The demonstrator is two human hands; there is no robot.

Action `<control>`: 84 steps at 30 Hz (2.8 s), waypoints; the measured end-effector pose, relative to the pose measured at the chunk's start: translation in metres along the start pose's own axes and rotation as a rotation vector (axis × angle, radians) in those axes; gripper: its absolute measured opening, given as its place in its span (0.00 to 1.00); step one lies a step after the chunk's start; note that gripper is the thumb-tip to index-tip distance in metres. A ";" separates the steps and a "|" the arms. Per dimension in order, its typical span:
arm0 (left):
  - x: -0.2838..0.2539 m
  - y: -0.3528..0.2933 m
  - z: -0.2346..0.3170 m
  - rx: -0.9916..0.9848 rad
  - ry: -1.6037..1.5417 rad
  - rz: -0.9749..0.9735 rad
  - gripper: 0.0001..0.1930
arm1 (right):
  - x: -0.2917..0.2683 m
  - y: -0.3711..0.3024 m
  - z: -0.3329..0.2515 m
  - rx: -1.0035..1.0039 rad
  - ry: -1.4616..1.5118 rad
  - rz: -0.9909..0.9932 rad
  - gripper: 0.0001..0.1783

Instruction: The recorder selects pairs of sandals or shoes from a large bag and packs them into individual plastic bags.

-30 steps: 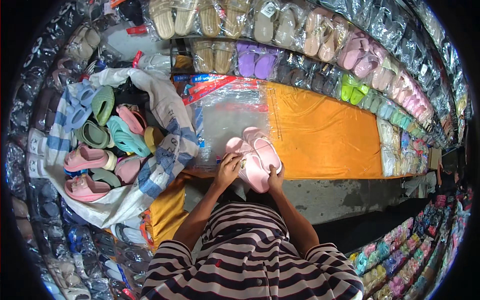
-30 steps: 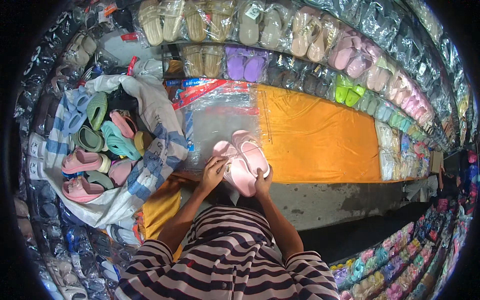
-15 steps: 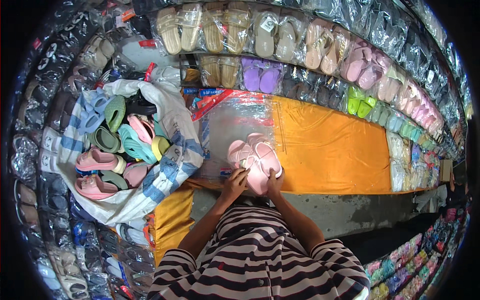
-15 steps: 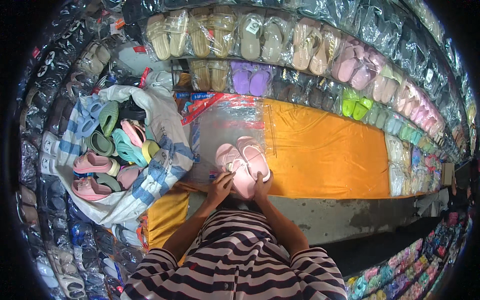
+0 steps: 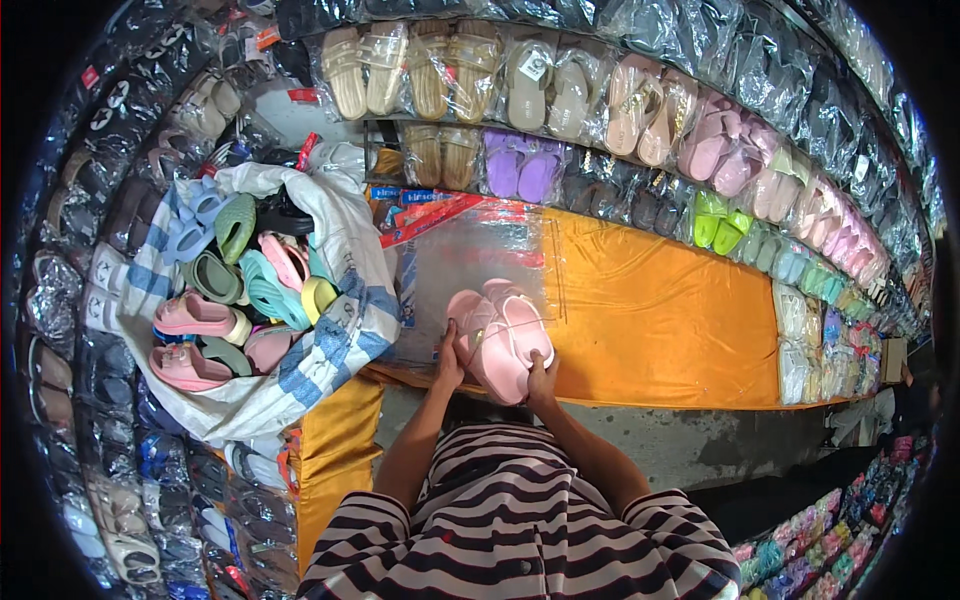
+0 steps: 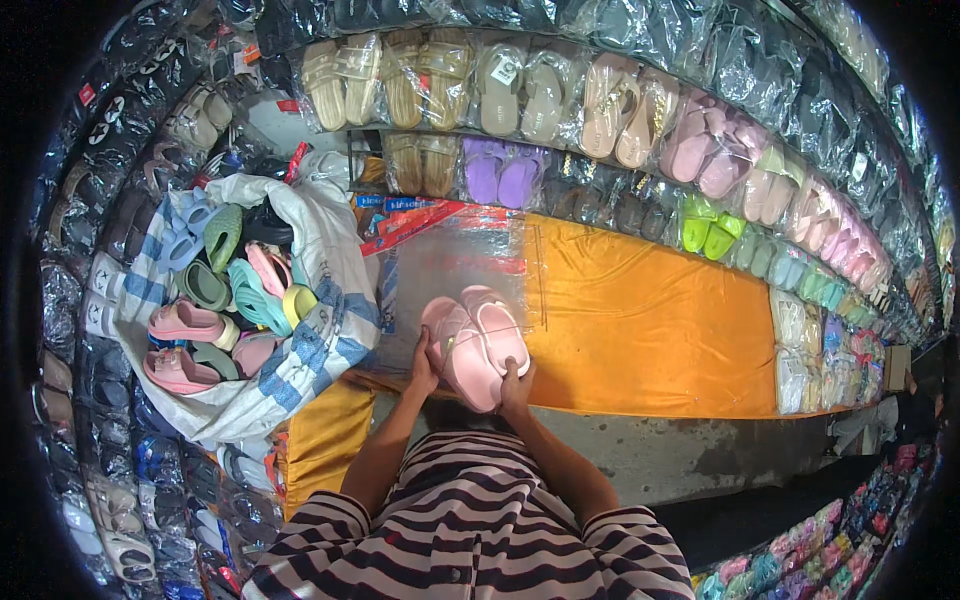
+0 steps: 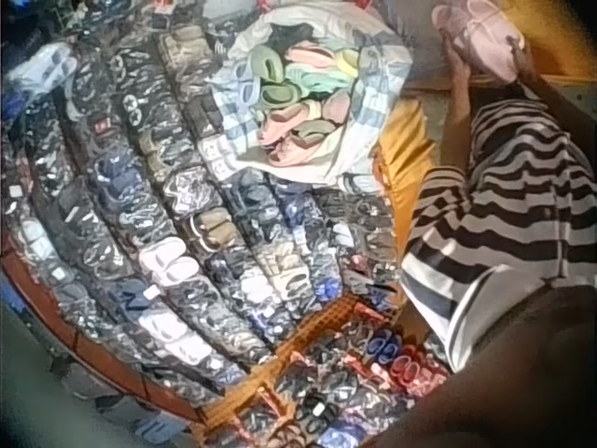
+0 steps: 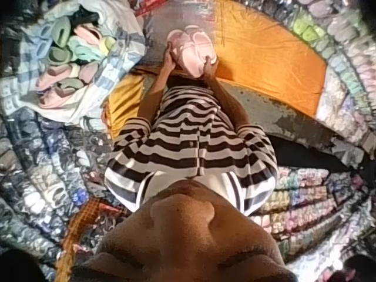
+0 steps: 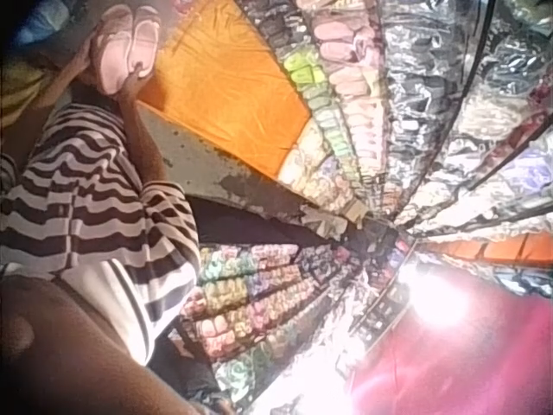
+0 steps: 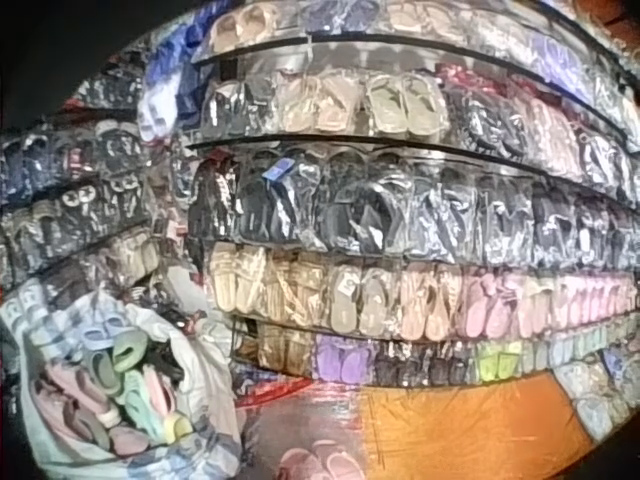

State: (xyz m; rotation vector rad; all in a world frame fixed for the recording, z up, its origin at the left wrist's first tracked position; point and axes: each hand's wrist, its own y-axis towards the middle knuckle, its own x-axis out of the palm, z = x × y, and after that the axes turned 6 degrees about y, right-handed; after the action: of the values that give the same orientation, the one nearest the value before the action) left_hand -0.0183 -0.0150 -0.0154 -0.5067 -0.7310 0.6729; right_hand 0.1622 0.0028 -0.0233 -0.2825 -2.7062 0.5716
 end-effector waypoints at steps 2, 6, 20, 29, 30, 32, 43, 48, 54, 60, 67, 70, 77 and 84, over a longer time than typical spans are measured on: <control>-0.001 0.002 -0.005 -0.012 -0.084 0.086 0.21 | 0.000 -0.001 -0.001 -0.036 0.012 -0.042 0.27; -0.020 -0.004 -0.013 -0.123 -0.022 -0.023 0.37 | 0.003 0.000 0.004 -0.158 -0.126 -0.011 0.30; -0.021 -0.055 -0.026 -0.191 0.088 -0.219 0.39 | 0.018 0.010 0.029 -0.289 -0.347 0.169 0.30; -0.020 -0.064 -0.019 -0.231 0.173 -0.126 0.31 | 0.040 0.009 0.015 -0.306 -0.485 0.102 0.30; -0.019 -0.062 -0.020 -0.215 0.165 -0.158 0.28 | 0.043 0.008 0.010 -0.305 -0.523 0.107 0.30; -0.020 -0.060 -0.022 -0.196 0.157 -0.192 0.26 | 0.048 0.006 0.000 -0.218 -0.547 0.078 0.32; -0.021 -0.073 -0.024 -0.088 0.169 -0.410 0.18 | 0.064 0.023 0.005 -0.116 -0.612 0.038 0.40; -0.032 -0.069 -0.048 -0.119 0.201 -0.477 0.17 | 0.058 0.057 0.033 -0.105 -0.544 0.026 0.42; -0.058 -0.054 -0.063 0.058 0.332 -0.392 0.13 | 0.029 0.060 0.056 -0.209 -0.344 -0.223 0.35; -0.078 -0.059 -0.063 -0.298 0.288 -0.178 0.13 | -0.083 0.053 0.038 -0.045 -0.688 -0.885 0.31; -0.078 -0.050 -0.060 -0.257 0.272 -0.149 0.23 | -0.119 0.057 -0.031 0.500 -0.312 -0.128 0.20; -0.064 -0.053 -0.056 -0.305 0.284 -0.079 0.28 | -0.098 0.067 -0.050 -0.280 -0.679 0.052 0.26; -0.053 -0.047 -0.070 -0.186 0.365 -0.097 0.29 | -0.006 0.060 -0.037 -0.176 -1.209 -0.465 0.63; -0.069 -0.035 -0.077 -0.143 0.367 -0.067 0.19 | 0.019 0.044 -0.031 0.070 -1.600 -0.400 0.71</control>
State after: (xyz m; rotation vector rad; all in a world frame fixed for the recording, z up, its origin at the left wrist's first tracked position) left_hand 0.0139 -0.1024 -0.0732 -0.7114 -0.4491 0.4493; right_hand 0.1620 0.0587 -0.0096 1.2523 -3.9162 1.0238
